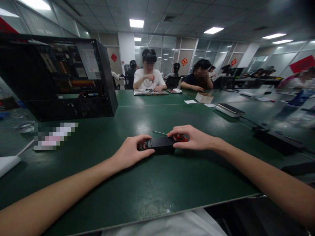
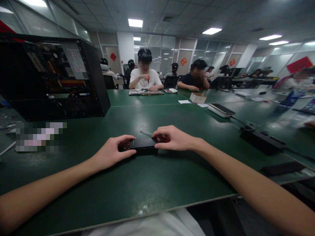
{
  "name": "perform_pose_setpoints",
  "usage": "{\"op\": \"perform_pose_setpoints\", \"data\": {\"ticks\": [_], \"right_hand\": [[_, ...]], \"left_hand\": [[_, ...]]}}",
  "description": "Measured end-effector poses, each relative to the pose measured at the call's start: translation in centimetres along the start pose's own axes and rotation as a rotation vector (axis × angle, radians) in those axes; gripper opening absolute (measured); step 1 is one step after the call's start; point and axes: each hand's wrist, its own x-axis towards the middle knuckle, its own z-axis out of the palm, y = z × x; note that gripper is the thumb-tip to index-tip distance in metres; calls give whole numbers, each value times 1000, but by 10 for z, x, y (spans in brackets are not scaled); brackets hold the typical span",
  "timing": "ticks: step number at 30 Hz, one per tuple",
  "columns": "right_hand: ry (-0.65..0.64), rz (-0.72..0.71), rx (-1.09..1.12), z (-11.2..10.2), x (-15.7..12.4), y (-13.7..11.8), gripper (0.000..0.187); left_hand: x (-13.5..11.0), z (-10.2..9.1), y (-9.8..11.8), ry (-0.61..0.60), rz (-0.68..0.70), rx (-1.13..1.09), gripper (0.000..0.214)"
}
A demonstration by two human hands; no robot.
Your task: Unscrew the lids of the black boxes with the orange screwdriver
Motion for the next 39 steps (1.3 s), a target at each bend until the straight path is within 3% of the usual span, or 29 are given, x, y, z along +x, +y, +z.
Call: {"op": "perform_pose_setpoints", "data": {"ticks": [5, 16, 24, 39], "right_hand": [[-7, 15, 32, 0, -1, 0, 44], [-27, 288, 286, 2, 3, -14, 45], [-12, 385, 333, 4, 6, -23, 42], [28, 280, 85, 6, 2, -29, 41]], "left_hand": [[0, 0, 0, -7, -2, 2, 44], [3, 2, 5, 6, 29, 29, 41], [2, 3, 12, 48, -31, -13, 37], [5, -3, 12, -45, -58, -27, 50]]}}
